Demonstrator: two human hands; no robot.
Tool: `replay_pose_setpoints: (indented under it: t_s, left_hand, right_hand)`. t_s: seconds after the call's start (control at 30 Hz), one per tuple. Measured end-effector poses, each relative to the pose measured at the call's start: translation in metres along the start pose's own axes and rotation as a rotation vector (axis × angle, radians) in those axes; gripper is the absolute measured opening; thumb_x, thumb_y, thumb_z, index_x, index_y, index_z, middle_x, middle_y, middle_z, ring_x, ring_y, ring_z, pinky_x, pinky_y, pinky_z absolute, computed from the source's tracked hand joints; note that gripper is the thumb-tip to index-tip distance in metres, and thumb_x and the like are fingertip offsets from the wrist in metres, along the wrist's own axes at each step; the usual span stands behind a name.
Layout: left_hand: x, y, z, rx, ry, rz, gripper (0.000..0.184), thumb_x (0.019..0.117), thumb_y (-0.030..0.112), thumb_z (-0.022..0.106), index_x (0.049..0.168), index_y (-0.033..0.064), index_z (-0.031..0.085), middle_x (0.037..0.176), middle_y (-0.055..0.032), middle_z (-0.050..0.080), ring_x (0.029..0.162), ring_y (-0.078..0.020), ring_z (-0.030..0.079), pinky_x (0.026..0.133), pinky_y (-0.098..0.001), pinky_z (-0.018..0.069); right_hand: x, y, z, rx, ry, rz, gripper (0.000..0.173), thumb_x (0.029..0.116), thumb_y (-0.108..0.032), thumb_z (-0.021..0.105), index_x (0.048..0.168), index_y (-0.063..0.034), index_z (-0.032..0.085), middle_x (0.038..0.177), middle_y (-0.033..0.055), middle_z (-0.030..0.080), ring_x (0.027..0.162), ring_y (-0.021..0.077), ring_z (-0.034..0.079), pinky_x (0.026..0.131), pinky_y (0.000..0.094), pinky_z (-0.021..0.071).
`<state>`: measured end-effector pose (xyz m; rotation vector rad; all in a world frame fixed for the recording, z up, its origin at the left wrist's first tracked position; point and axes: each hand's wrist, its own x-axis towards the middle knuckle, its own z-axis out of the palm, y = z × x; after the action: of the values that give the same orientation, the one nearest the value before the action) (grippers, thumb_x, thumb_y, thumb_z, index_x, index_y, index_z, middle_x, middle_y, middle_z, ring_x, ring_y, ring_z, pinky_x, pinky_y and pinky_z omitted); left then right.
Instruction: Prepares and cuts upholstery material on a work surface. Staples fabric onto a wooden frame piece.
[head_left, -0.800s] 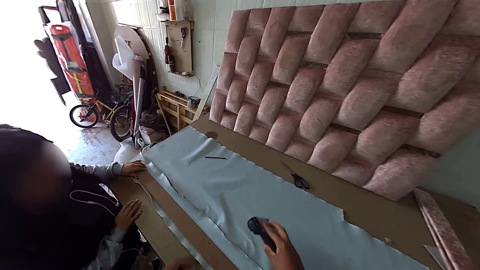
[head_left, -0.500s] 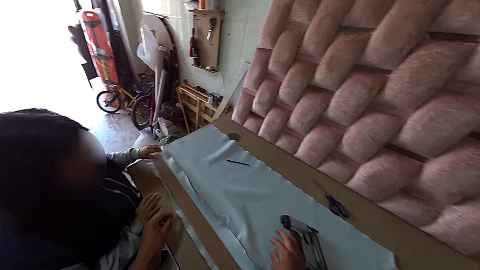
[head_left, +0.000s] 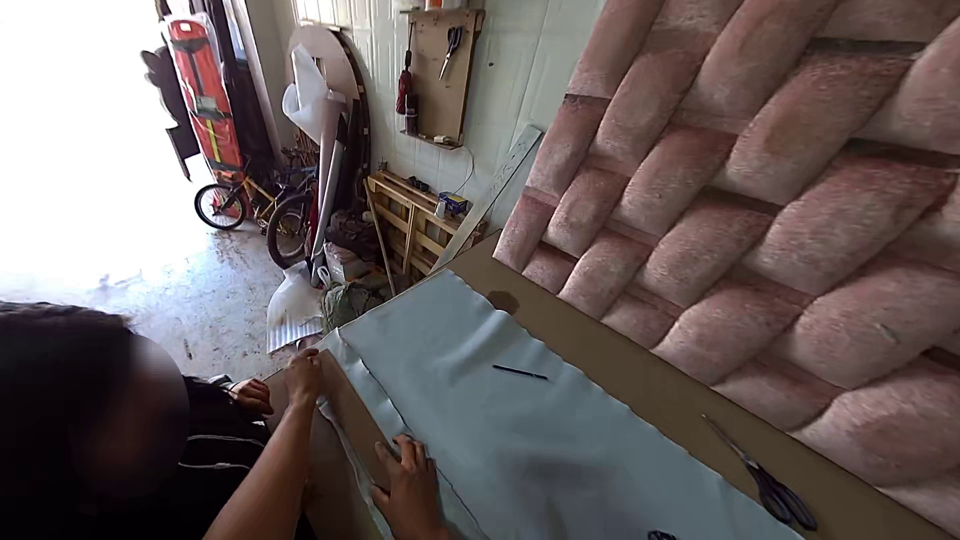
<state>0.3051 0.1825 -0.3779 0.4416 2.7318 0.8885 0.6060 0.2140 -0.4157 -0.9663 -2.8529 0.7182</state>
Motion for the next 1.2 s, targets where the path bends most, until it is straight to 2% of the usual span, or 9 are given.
replay_pose_setpoints:
  t_s: [0.2, 0.33, 0.4, 0.57, 0.8, 0.97, 1.03, 1.13, 1.2]
  left_hand:
    - [0.013, -0.029, 0.003, 0.148, -0.053, 0.095, 0.036, 0.0949, 0.018, 0.062, 0.129, 0.0203, 0.072, 0.138, -0.0094, 0.064, 0.133, -0.0335, 0.055, 0.109, -0.0573, 0.0455]
    - [-0.032, -0.034, 0.003, 0.171, -0.189, 0.043, 0.046, 0.0976, 0.027, 0.065, 0.142, 0.0153, 0.061, 0.134, -0.0172, 0.064, 0.127, -0.0367, 0.059, 0.107, -0.0571, 0.0475]
    - [-0.053, -0.048, 0.006, 0.153, -0.265, -0.014, 0.047, 0.0977, 0.031, 0.065, 0.142, 0.0168, 0.058, 0.123, -0.0185, 0.07, 0.118, -0.0389, 0.065, 0.1, -0.0605, 0.0514]
    - [-0.059, -0.052, 0.002, 0.145, -0.277, 0.03, 0.025, 0.0952, 0.033, 0.069, 0.109, 0.0134, 0.077, 0.113, -0.0126, 0.073, 0.114, -0.0333, 0.067, 0.099, -0.0595, 0.0517]
    - [-0.037, -0.063, -0.009, 0.074, -0.241, 0.027, 0.025, 0.0965, 0.033, 0.067, 0.107, 0.0114, 0.076, 0.111, -0.0133, 0.073, 0.111, -0.0318, 0.067, 0.099, -0.0583, 0.0513]
    - [-0.037, -0.055, -0.016, -0.11, -0.299, 0.143, 0.025, 0.1029, 0.026, 0.059, 0.116, 0.0087, 0.07, 0.113, -0.0135, 0.07, 0.109, -0.03, 0.067, 0.099, -0.0553, 0.0518]
    - [-0.055, -0.054, -0.019, -0.127, -0.314, 0.244, 0.025, 0.1045, 0.026, 0.058, 0.119, 0.0096, 0.07, 0.112, -0.0118, 0.072, 0.106, -0.0277, 0.07, 0.097, -0.0549, 0.0543]
    - [-0.097, -0.052, -0.008, -0.069, -0.275, 0.441, 0.026, 0.1044, 0.028, 0.056, 0.115, 0.0094, 0.071, 0.1, -0.0122, 0.074, 0.094, -0.0297, 0.072, 0.087, -0.0578, 0.0577]
    - [-0.123, -0.065, 0.004, 0.002, -0.254, 0.52, 0.026, 0.1047, 0.023, 0.055, 0.119, 0.0109, 0.072, 0.116, -0.0092, 0.074, 0.113, -0.0269, 0.069, 0.102, -0.0532, 0.0536]
  right_hand:
    - [-0.048, 0.018, 0.009, 0.069, 0.141, -0.019, 0.05, 0.081, -0.044, 0.079, 0.129, -0.0317, 0.073, 0.118, 0.0106, 0.068, 0.112, 0.0289, 0.064, 0.089, 0.0458, 0.0569]
    - [-0.106, 0.038, 0.009, 0.069, 0.201, 0.019, 0.051, 0.0777, -0.046, 0.082, 0.126, -0.0313, 0.075, 0.11, 0.0081, 0.068, 0.106, 0.0244, 0.064, 0.086, 0.0426, 0.0565]
    - [-0.141, 0.044, 0.011, 0.046, 0.195, 0.027, 0.055, 0.0749, -0.044, 0.083, 0.128, -0.0315, 0.074, 0.111, 0.0093, 0.068, 0.104, 0.0254, 0.065, 0.084, 0.0434, 0.0573]
    - [-0.134, 0.031, 0.017, 0.001, 0.144, -0.005, 0.058, 0.0834, -0.051, 0.077, 0.139, -0.0386, 0.065, 0.135, 0.0096, 0.062, 0.12, 0.0315, 0.06, 0.091, 0.0522, 0.0547]
    - [-0.13, 0.043, 0.023, -0.026, 0.235, -0.012, 0.046, 0.0849, -0.047, 0.076, 0.13, -0.0388, 0.071, 0.117, 0.0109, 0.067, 0.108, 0.0285, 0.064, 0.084, 0.0472, 0.0557]
    - [-0.119, 0.032, 0.017, -0.054, 0.119, -0.011, 0.047, 0.0889, -0.053, 0.072, 0.134, -0.0394, 0.069, 0.125, 0.0117, 0.065, 0.116, 0.0304, 0.062, 0.089, 0.0499, 0.0549]
    - [-0.115, 0.027, 0.003, 0.001, 0.05, 0.033, 0.044, 0.0906, -0.057, 0.069, 0.131, -0.0404, 0.07, 0.13, 0.0085, 0.064, 0.122, 0.0282, 0.059, 0.098, 0.0502, 0.0525]
    - [-0.121, 0.056, -0.048, 0.185, 0.249, 0.281, 0.039, 0.0913, -0.052, 0.071, 0.121, -0.0274, 0.078, 0.137, 0.0069, 0.064, 0.13, 0.0247, 0.057, 0.108, 0.0465, 0.0493]
    - [-0.144, 0.11, -0.094, 0.117, 0.544, 0.451, 0.042, 0.0939, -0.04, 0.072, 0.124, -0.0111, 0.074, 0.134, 0.0165, 0.065, 0.13, 0.0321, 0.058, 0.111, 0.0511, 0.0464]
